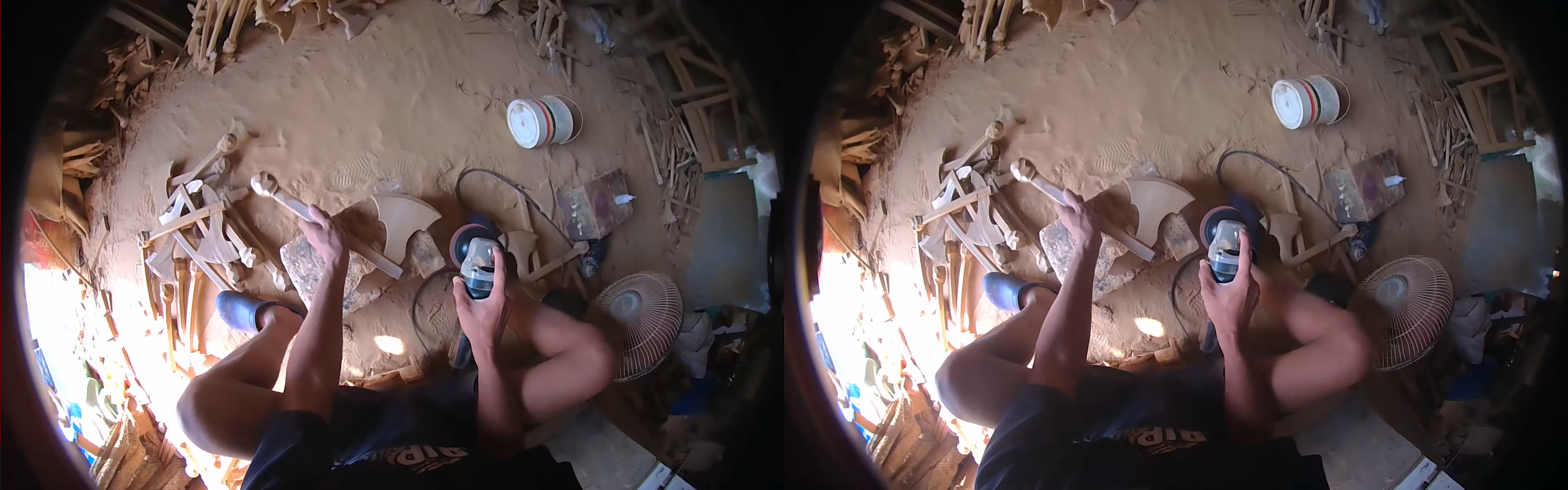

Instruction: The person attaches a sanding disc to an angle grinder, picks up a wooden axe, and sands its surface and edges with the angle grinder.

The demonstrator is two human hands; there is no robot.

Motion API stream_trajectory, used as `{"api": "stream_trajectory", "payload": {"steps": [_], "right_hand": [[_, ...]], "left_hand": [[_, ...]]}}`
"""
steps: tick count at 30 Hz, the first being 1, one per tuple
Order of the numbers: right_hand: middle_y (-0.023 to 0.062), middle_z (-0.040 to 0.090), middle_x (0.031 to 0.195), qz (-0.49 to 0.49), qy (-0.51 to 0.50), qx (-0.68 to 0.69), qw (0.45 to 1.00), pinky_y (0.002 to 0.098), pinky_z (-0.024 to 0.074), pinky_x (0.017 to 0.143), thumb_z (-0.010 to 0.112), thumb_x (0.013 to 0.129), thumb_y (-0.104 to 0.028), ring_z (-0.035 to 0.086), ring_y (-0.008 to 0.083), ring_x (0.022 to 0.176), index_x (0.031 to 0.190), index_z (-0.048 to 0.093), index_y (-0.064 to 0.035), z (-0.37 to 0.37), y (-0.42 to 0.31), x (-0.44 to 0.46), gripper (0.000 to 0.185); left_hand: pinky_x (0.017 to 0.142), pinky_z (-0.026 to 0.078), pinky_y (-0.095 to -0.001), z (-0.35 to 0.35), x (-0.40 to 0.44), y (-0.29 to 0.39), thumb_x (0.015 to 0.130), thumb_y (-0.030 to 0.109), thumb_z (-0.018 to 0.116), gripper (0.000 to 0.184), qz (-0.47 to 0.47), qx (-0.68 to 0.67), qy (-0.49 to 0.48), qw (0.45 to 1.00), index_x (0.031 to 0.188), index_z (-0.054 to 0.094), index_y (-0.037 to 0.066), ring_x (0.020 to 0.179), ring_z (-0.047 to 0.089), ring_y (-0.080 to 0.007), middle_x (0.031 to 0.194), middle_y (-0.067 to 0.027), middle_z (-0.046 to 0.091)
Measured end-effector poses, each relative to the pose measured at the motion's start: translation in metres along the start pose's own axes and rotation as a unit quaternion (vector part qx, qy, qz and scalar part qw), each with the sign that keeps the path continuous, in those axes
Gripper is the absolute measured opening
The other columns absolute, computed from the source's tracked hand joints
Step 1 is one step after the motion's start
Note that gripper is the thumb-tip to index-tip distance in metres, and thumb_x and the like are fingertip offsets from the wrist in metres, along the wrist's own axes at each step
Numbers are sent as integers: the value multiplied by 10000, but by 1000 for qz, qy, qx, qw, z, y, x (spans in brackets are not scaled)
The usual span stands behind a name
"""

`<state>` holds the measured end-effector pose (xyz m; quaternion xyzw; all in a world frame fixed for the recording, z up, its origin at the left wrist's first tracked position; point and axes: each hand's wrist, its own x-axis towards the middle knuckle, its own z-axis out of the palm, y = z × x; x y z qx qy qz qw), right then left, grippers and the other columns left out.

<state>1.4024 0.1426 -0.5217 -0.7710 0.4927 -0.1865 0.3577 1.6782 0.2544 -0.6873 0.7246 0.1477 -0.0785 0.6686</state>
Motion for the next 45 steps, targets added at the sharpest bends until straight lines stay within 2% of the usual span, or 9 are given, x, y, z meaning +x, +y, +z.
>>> {"api": "stream_trajectory", "payload": {"steps": [2, 5, 9, 12, 13, 21, 24, 32, 45], "right_hand": [[266, 630, 1438, -65, 50, 49, 995, 432, 531, 1073, 833, 855, -96, 659, 358, 1287, 1581, 432, -22, -4, -8, 21, 833], [241, 601, 1465, -56, 50, 73, 995, 439, 505, 1115, 844, 862, -98, 626, 340, 1311, 1582, 433, -17, -17, -38, 41, 833], [256, 679, 1351, -85, 65, 65, 992, 449, 560, 1021, 852, 864, -136, 698, 366, 1210, 1585, 448, -62, -25, -56, 63, 830], [260, 726, 1270, -132, 44, 59, 989, 455, 588, 968, 841, 865, -138, 736, 372, 1157, 1577, 459, -88, -25, -60, 79, 810], [261, 727, 1267, -147, 28, 62, 987, 459, 588, 966, 841, 861, -146, 735, 377, 1158, 1573, 463, -94, -23, -60, 85, 808], [243, 653, 1398, -141, -183, -19, 973, 421, 520, 1069, 835, 821, -156, 667, 342, 1263, 1561, 463, -42, 30, -90, 150, 836], [249, 655, 1392, -210, -257, -40, 942, 414, 518, 1076, 827, 813, -149, 665, 348, 1270, 1562, 457, -32, 77, -96, 181, 843], [241, 697, 1348, -210, -398, -288, 845, 486, 530, 1072, 833, 766, -325, 664, 435, 1249, 1578, 466, -154, 142, -170, 189, 907], [204, 682, 1397, -191, -384, -321, 844, 516, 499, 1123, 778, 723, -309, 636, 406, 1314, 1552, 523, -168, 169, -178, 223, 879]], "left_hand": [[861, 481, -580, -27, -10, -40, 1081, 458, 493, 620, 53, 228, 111, 966, 1237, 509, -142, 879, 634, -522, 968, -371, 645], [712, 642, -531, -78, -43, -13, 997, 464, 642, 699, 9, 427, -156, 891, 1283, 581, -170, 757, 735, -351, 989, -336, 702], [973, 556, -520, -65, -76, 77, 901, 471, 795, 693, 281, 662, -231, 655, 1389, 619, 11, 1145, 675, -328, 1235, -221, 682], [1087, 451, -490, -56, -36, 49, 889, 476, 803, 659, 371, 573, -462, 567, 1423, 628, 132, 1322, 549, -305, 1308, -133, 627], [1072, 453, -487, -49, -31, 45, 920, 435, 777, 562, 378, 590, -447, 556, 1410, 649, 193, 1304, 562, -305, 1280, -106, 629], [924, 552, -483, -40, -8, 22, 851, 413, 820, 484, 396, 443, -398, 699, 1315, 747, 297, 1135, 653, -334, 1153, -91, 655], [963, 555, -490, -38, -12, 45, 881, 430, 785, 481, 271, 488, -443, 702, 1354, 722, 368, 1235, 635, -327, 1328, -107, 647], [908, 579, -471, -39, -10, 37, 879, 398, 798, 431, 296, 458, -419, 726, 1303, 752, 341, 1185, 659, -310, 1215, -47, 677], [950, 582, -468, -38, -14, 37, 901, 452, 773, 448, 289, 480, -419, 714, 1340, 726, 373, 1253, 649, -330, 1294, -88, 660]]}}
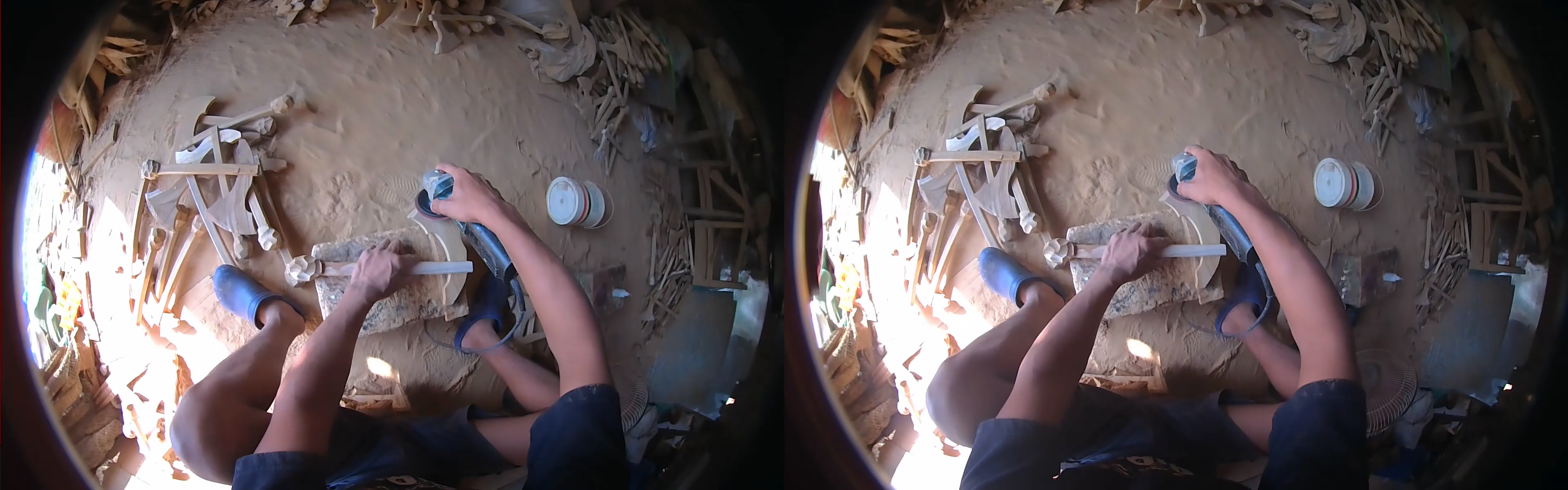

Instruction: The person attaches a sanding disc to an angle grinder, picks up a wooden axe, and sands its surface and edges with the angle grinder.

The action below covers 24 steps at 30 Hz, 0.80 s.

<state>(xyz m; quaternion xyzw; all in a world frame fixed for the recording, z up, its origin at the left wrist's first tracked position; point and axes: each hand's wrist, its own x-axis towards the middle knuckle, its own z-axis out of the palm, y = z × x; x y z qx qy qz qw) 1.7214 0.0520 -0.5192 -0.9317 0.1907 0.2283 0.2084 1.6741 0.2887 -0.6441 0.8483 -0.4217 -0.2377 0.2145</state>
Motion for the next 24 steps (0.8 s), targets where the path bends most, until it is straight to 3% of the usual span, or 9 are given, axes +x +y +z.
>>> {"api": "stream_trajectory", "payload": {"steps": [6, 16, 20, 24], "right_hand": [[159, 574, 1554, 77, -6, -1, 997, 468, 466, 1184, 759, 729, -305, 559, 355, 1423, 1583, 496, -186, -11, 14, 10, 902], [197, 616, 1499, 173, 29, 28, 984, 423, 481, 1166, 788, 716, -336, 589, 362, 1394, 1567, 508, -123, -29, 79, 8, 921], [201, 613, 1503, 168, 90, 43, 981, 422, 488, 1156, 776, 720, -339, 593, 366, 1390, 1578, 491, -123, -33, 88, -3, 929], [195, 599, 1520, 125, 61, 69, 988, 431, 481, 1162, 764, 724, -352, 582, 361, 1402, 1584, 484, -133, -31, 73, -7, 930]], "left_hand": [[917, 571, -485, 4, -1, -3, 874, 382, 814, 426, 16, -5, 33, 999, 1293, 753, 331, 1147, 664, -313, 1185, -52, 667], [941, 567, -476, -6, 0, 5, 875, 411, 817, 424, -1, -3, 10, 1000, 1289, 759, 342, 1166, 653, -312, 1173, -60, 664], [945, 564, -474, -3, 4, 0, 869, 418, 820, 429, 8, -16, 10, 1000, 1287, 760, 340, 1149, 660, -319, 1158, -74, 663], [930, 565, -474, -7, 0, 3, 860, 403, 828, 427, 21, -8, 32, 999, 1275, 768, 320, 1118, 670, -322, 1130, -84, 663]]}}
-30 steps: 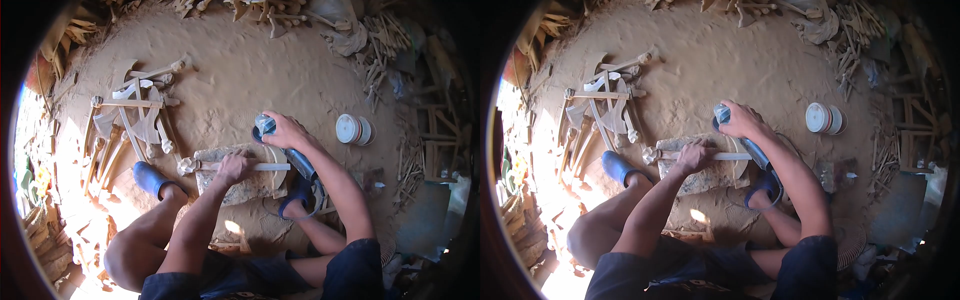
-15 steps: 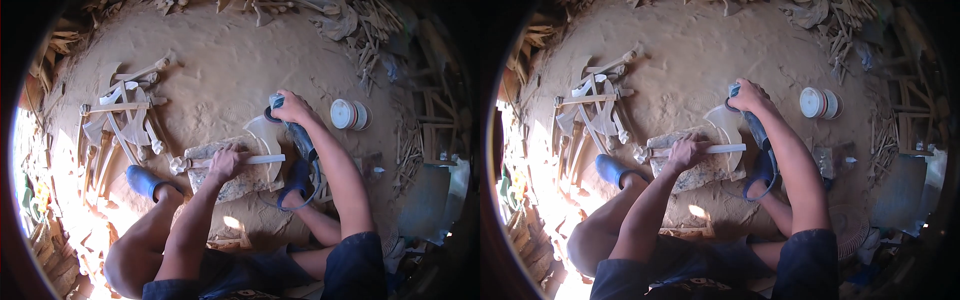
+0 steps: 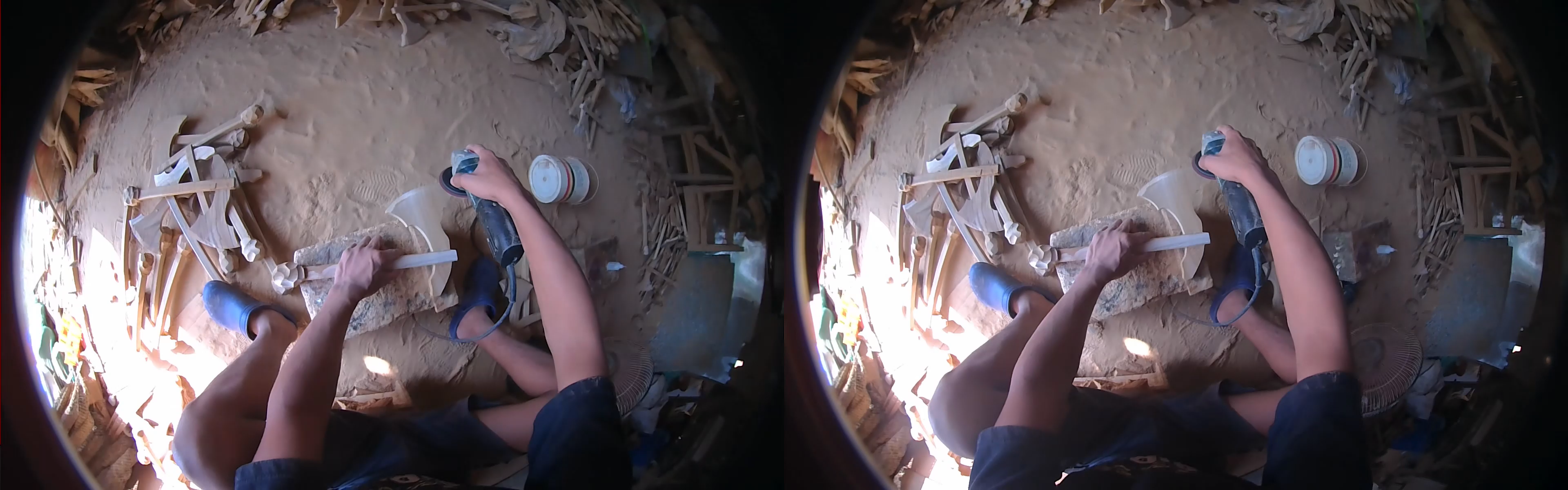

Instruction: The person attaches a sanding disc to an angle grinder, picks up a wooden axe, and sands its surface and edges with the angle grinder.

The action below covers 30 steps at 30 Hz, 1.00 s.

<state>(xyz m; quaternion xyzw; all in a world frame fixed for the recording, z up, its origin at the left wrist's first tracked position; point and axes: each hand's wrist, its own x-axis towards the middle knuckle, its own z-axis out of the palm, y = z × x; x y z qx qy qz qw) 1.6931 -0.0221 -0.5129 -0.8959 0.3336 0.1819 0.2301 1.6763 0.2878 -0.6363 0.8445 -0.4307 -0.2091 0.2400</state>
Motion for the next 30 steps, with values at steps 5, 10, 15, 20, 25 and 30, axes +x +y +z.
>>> {"api": "stream_trajectory", "payload": {"steps": [5, 10, 15, 20, 25, 30], "right_hand": [[186, 598, 1522, -24, -43, -9, 999, 427, 481, 1164, 763, 720, -360, 580, 355, 1402, 1578, 491, -143, 18, -38, -4, 926], [198, 600, 1520, 13, -59, -5, 998, 421, 481, 1165, 794, 710, -340, 584, 351, 1404, 1567, 509, -114, 20, -32, 9, 931], [197, 616, 1503, 66, -34, 9, 997, 412, 487, 1156, 814, 708, -332, 599, 341, 1390, 1547, 532, -94, 16, 0, 23, 917], [205, 635, 1475, 81, 6, 30, 996, 413, 501, 1137, 817, 720, -327, 616, 338, 1368, 1518, 556, -66, 16, 14, 25, 879], [207, 649, 1453, 64, -41, 71, 995, 418, 505, 1125, 833, 709, -332, 633, 337, 1344, 1490, 582, -58, 15, 2, 23, 864], [217, 642, 1455, -16, -48, 1, 999, 428, 506, 1126, 788, 733, -348, 633, 354, 1338, 1538, 531, -89, 30, -31, 7, 884]], "left_hand": [[914, 567, -473, 2, 2, -1, 860, 379, 825, 404, -7, -15, -8, 1000, 1254, 774, 306, 1111, 672, -320, 1123, -69, 670], [918, 568, -473, 11, -1, -5, 857, 360, 820, 393, -3, -14, 20, 1000, 1244, 775, 312, 1122, 670, -320, 1123, -63, 670], [927, 569, -476, 4, 0, -2, 848, 360, 826, 408, -16, -9, 5, 1000, 1251, 771, 332, 1142, 668, -322, 1129, -70, 669], [918, 574, -474, 14, -1, -10, 853, 363, 823, 418, -8, -16, 19, 1000, 1267, 768, 349, 1138, 669, -323, 1112, -71, 664], [974, 571, -490, 6, 2, -6, 893, 392, 781, 408, -19, -26, -38, 999, 1297, 754, 339, 1216, 649, -356, 1224, -123, 649], [926, 583, -480, 6, 0, -4, 857, 383, 815, 418, -13, -22, -4, 1000, 1270, 770, 333, 1159, 675, -329, 1171, -76, 676]]}}
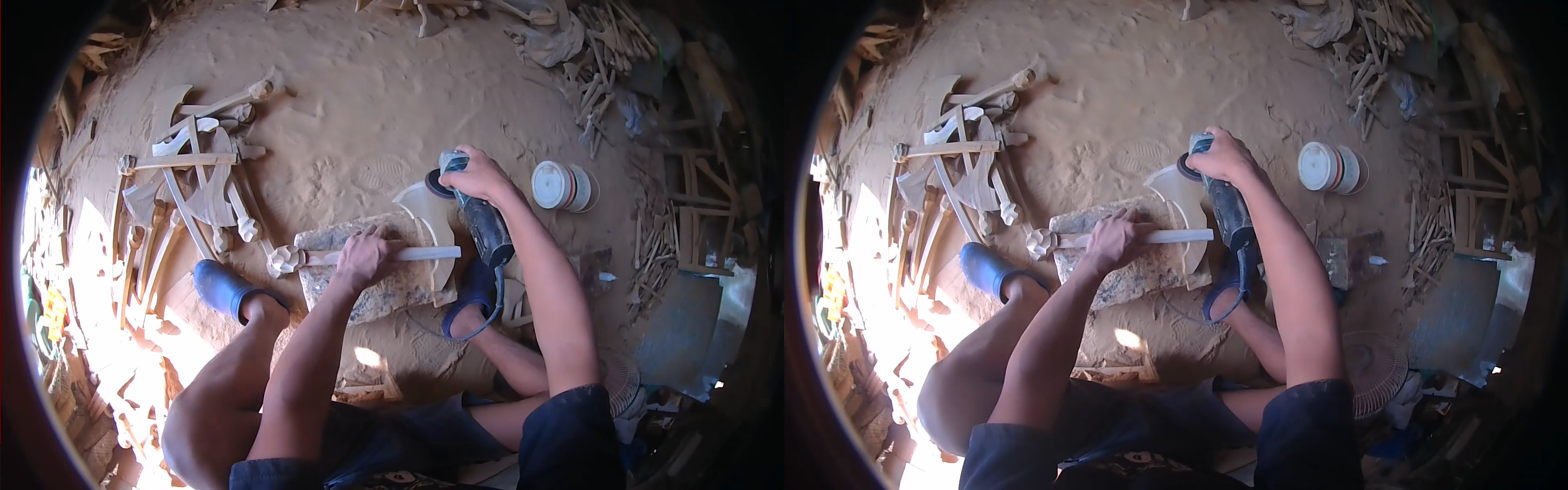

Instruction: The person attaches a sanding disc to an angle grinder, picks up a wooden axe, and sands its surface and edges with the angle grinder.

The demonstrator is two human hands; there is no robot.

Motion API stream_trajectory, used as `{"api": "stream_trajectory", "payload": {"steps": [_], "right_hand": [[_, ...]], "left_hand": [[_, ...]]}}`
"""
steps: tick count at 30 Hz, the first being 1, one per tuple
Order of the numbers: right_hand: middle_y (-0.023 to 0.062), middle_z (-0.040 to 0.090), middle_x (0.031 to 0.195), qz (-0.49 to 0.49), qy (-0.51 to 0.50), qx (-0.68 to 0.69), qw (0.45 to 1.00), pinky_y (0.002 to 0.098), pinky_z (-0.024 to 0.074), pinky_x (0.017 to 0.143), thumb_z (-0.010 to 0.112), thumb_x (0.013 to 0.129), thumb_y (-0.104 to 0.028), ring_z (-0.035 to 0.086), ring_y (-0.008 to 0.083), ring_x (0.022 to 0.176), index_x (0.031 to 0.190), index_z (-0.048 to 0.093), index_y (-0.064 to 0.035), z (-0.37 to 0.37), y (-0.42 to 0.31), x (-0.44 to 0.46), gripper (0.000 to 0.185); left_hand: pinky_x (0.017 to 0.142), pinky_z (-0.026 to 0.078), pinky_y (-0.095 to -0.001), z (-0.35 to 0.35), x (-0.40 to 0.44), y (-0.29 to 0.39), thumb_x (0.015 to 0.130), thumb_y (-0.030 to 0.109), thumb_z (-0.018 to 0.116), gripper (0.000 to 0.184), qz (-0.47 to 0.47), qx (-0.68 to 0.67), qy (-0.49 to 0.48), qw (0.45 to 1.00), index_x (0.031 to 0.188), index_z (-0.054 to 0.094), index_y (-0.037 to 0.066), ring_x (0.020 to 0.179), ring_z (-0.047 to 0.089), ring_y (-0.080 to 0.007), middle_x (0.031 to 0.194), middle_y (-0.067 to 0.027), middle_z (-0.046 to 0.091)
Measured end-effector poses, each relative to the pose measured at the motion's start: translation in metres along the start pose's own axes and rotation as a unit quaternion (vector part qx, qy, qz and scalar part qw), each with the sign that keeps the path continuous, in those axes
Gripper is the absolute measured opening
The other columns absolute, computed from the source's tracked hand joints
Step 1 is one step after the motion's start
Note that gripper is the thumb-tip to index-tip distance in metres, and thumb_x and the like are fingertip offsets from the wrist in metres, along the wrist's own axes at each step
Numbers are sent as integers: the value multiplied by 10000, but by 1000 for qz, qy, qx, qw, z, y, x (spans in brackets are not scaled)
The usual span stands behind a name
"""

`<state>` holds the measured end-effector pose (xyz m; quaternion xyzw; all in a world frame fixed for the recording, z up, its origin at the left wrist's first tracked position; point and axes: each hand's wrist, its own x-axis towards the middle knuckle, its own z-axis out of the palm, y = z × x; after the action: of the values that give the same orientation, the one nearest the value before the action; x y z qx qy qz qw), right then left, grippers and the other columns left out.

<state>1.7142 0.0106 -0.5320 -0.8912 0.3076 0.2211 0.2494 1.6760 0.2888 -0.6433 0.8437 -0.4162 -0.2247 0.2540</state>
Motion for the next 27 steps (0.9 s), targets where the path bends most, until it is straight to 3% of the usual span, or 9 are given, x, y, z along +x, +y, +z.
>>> {"api": "stream_trajectory", "payload": {"steps": [5, 11, 21, 25, 27], "right_hand": [[235, 648, 1434, -84, -37, -56, 994, 437, 502, 1121, 805, 763, -362, 643, 366, 1317, 1585, 480, -118, 10, -43, -38, 917], [215, 626, 1477, -96, -40, -59, 993, 462, 484, 1156, 775, 761, -372, 599, 383, 1373, 1574, 495, -153, 16, -39, -36, 887], [188, 606, 1508, 52, 1, -59, 997, 447, 484, 1163, 779, 719, -337, 573, 374, 1404, 1560, 505, -155, -20, 10, 8, 903], [180, 604, 1515, 102, 55, -101, 988, 440, 484, 1163, 794, 704, -353, 576, 359, 1404, 1599, 458, -144, -25, 60, 7, 978], [207, 613, 1492, 71, 112, -56, 990, 454, 488, 1146, 808, 756, -348, 590, 379, 1384, 1603, 440, -116, -22, 84, -12, 952]], "left_hand": [[928, 583, -478, 4, 0, -5, 867, 384, 803, 413, -6, 4, -3, 1000, 1274, 764, 333, 1170, 674, -329, 1198, -72, 678], [903, 579, -476, 1, -1, -1, 868, 379, 802, 390, -9, -13, -8, 1000, 1253, 768, 328, 1135, 680, -321, 1145, -63, 670], [869, 573, -468, 4, -1, -3, 854, 387, 824, 384, 7, -8, 22, 1000, 1230, 775, 330, 1098, 682, -305, 1089, -65, 653], [858, 572, -472, 6, 0, -4, 852, 394, 828, 389, 17, 5, 22, 1000, 1230, 779, 318, 1081, 681, -307, 1068, -67, 643], [853, 572, -475, 9, 0, -6, 853, 402, 827, 392, 19, 9, 28, 999, 1230, 780, 309, 1080, 679, -305, 1063, -68, 639]]}}
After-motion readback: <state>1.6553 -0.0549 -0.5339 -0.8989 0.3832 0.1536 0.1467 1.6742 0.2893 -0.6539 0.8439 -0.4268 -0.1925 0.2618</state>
